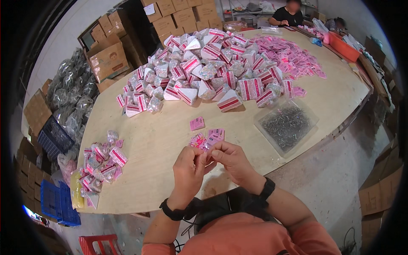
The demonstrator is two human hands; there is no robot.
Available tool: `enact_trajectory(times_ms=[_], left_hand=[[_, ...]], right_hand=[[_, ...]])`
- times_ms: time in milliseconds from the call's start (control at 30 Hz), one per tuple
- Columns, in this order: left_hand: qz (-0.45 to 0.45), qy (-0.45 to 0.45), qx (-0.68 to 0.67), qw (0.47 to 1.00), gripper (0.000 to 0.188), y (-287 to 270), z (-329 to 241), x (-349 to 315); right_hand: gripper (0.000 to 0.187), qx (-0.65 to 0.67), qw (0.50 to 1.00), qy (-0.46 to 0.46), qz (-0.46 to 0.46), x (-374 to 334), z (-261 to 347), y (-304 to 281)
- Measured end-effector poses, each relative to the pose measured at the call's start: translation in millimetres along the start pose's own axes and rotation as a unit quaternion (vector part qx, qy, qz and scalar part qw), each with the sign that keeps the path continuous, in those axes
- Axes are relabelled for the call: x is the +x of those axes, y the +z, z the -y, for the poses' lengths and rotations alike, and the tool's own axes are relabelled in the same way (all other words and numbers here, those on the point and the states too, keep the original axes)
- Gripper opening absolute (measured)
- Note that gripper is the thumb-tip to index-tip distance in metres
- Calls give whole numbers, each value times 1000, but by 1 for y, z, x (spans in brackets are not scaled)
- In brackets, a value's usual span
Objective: The person assembles small craft kits by inserting a metal pin into a triangular package containing colorful beads. They pick up a package, insert the pin, and place the finished unit on the table. The process is repeated continuously throughout the clip.
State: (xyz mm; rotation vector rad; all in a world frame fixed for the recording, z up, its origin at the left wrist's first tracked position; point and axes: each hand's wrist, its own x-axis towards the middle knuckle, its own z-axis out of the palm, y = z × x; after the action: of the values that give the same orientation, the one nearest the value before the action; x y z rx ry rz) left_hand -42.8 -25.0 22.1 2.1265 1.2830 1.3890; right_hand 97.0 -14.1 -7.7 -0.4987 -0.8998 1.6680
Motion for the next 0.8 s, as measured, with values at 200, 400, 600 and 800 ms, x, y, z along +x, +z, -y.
enact_trajectory(times_ms=[200, 400, 600, 800], left_hand=[[110, -45, -127, 985, 16, -14, 7, 1], [283, -61, -232, 929, 38, -22, 2, 15], [259, 12, -120, 959, 30, -24, 2, 10], [214, -1, -9, 977, 12, -17, 1, 3]], right_hand=[[12, -12, 998, 50, 32, -4, 5, -10], [14, 7, 983, 161, 93, -11, 14, -15], [15, 5, 981, 181, 74, -16, 14, -24], [10, -40, 978, 191, 70, -16, 18, -26]])
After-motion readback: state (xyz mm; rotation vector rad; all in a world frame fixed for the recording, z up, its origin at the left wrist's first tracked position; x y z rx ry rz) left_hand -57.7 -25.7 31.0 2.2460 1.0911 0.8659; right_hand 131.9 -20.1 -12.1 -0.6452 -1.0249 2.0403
